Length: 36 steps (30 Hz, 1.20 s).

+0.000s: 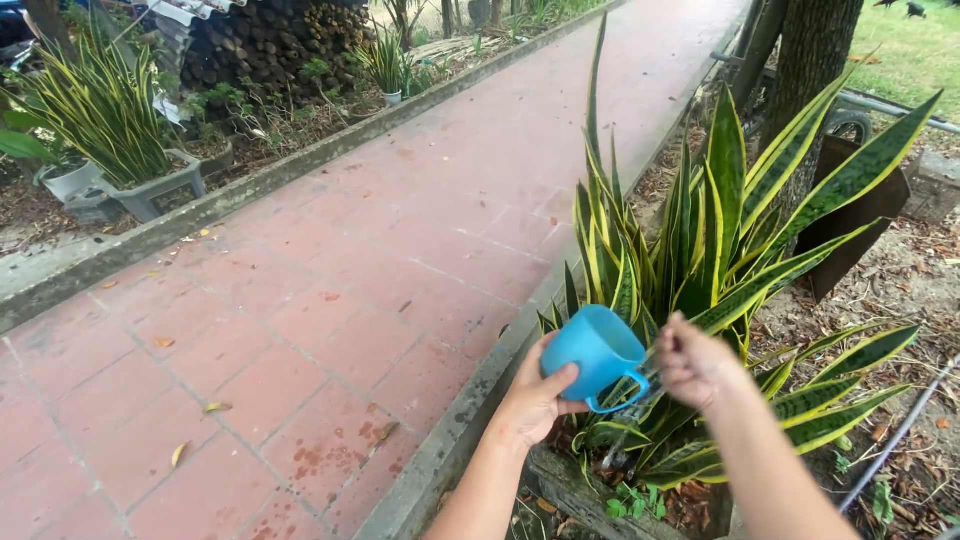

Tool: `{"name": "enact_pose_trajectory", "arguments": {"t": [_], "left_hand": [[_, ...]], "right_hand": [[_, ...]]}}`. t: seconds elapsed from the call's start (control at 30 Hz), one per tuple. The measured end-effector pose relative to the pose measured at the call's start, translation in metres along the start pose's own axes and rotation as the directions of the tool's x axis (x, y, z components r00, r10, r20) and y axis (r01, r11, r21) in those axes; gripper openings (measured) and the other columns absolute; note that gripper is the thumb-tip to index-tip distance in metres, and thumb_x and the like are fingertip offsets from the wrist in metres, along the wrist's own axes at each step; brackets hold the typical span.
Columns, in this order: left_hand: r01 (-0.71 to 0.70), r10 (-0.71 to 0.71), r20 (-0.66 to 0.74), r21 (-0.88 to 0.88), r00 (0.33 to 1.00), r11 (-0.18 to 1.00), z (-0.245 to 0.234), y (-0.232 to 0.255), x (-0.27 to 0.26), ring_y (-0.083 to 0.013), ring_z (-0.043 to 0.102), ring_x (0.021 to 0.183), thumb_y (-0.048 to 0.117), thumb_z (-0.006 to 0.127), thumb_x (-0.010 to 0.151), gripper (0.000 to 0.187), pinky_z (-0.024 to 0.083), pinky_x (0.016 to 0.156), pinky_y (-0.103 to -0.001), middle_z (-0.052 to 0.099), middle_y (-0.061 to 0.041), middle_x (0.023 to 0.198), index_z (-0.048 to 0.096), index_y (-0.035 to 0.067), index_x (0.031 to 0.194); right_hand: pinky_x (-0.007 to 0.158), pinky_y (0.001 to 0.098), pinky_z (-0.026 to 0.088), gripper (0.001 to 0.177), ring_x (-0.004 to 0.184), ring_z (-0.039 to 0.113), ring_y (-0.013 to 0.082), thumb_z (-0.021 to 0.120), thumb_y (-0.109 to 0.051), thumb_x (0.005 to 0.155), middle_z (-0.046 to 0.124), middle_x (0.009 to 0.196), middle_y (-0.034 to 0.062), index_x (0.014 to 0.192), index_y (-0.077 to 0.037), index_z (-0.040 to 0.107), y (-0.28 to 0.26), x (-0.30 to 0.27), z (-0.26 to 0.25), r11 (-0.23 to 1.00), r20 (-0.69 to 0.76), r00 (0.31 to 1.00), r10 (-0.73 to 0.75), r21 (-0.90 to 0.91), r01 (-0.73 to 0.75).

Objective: Watering various potted plants in a garden using a small cup and a bucket of water

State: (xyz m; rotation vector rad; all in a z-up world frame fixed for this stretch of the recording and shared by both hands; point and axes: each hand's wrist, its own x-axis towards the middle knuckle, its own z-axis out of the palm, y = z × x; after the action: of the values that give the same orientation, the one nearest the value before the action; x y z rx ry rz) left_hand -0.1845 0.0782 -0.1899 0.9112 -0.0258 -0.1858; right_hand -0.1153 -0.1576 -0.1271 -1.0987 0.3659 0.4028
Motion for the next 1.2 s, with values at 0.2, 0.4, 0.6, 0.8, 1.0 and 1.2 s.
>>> {"name": "enact_pose_trajectory", "arguments": {"t": [0.2, 0.4, 0.6, 0.8, 1.0, 1.2], "left_hand": [[0.049, -0.076, -0.157, -0.172, 0.985, 0.984, -0.03, -0.001, -0.017, -0.0502, 0.061, 0.12, 0.03, 0.09, 0.064, 0.109, 0.067, 0.071, -0.048, 0.044, -0.024, 0.15, 0.031, 0.022, 0.155], [0.06, -0.102, -0.256, -0.167, 0.961, 0.984, -0.054, -0.007, -0.028, -0.0481, 0.064, 0.115, 0.031, 0.087, 0.062, 0.107, 0.065, 0.066, -0.046, 0.046, -0.022, 0.15, 0.032, 0.023, 0.154], [0.104, -0.127, -0.226, -0.11, 0.966, 0.989, -0.031, -0.001, -0.024, -0.0493, 0.062, 0.117, 0.029, 0.089, 0.062, 0.105, 0.065, 0.067, -0.046, 0.045, -0.023, 0.15, 0.036, 0.025, 0.153], [0.109, -0.105, -0.038, 0.146, 0.994, 0.983, 0.016, 0.018, -0.018, -0.0454, 0.059, 0.123, 0.031, 0.09, 0.061, 0.1, 0.064, 0.071, -0.039, 0.044, -0.022, 0.15, 0.041, 0.023, 0.148], [-0.096, 0.055, 0.089, 0.556, 0.995, 0.826, 0.049, 0.034, -0.003, -0.0385, 0.053, 0.121, 0.038, 0.092, 0.061, 0.099, 0.056, 0.082, -0.044, 0.045, -0.022, 0.139, 0.048, 0.015, 0.147], [-0.043, 0.034, 0.034, 0.327, 0.999, 0.944, 0.035, 0.02, 0.009, -0.048, 0.054, 0.124, 0.027, 0.093, 0.065, 0.095, 0.064, 0.074, -0.044, 0.044, -0.025, 0.142, 0.047, 0.016, 0.147]], "right_hand": [[0.08, 0.0384, 0.033, 0.022, 0.095, 0.048, 0.0199, 0.043, -0.03, 0.116, 0.055, 0.116, 0.0039, 0.125, -0.013, 0.053, -0.106, -0.094, 0.029, 0.808, -0.318, 0.886, -0.336, -0.581, 0.098], [0.082, 0.0425, 0.042, 0.033, 0.1, 0.05, 0.0253, 0.036, -0.021, 0.119, 0.057, 0.119, 0.0162, 0.135, -0.001, 0.057, -0.103, -0.079, -0.046, 0.656, -0.38, 0.661, -0.646, -0.719, 0.228], [0.07, 0.0275, 0.046, 0.015, 0.082, 0.052, 0.0165, 0.049, -0.014, 0.11, 0.057, 0.095, 0.0061, 0.097, -0.011, 0.057, -0.049, -0.071, -0.016, 0.878, -0.414, 0.835, -0.363, -0.451, 0.159], [0.036, 0.0169, 0.027, 0.039, 0.047, 0.038, 0.0086, 0.048, -0.033, 0.114, 0.051, 0.068, 0.0033, 0.086, -0.007, 0.056, 0.038, -0.007, -0.016, 0.998, -0.082, 0.996, 0.039, -0.046, -0.042], [0.024, 0.0207, 0.038, 0.038, 0.035, 0.041, 0.0125, 0.056, -0.037, 0.106, 0.051, 0.07, 0.012, 0.115, -0.001, 0.049, 0.054, 0.011, -0.012, 0.991, -0.114, 0.986, 0.125, 0.066, -0.118], [0.028, 0.0153, 0.021, 0.041, 0.038, 0.031, 0.0036, 0.051, -0.038, 0.111, 0.043, 0.058, -0.0024, 0.078, -0.013, 0.052, 0.013, 0.003, -0.015, 1.0, -0.017, 0.999, 0.03, 0.008, -0.029]]}}
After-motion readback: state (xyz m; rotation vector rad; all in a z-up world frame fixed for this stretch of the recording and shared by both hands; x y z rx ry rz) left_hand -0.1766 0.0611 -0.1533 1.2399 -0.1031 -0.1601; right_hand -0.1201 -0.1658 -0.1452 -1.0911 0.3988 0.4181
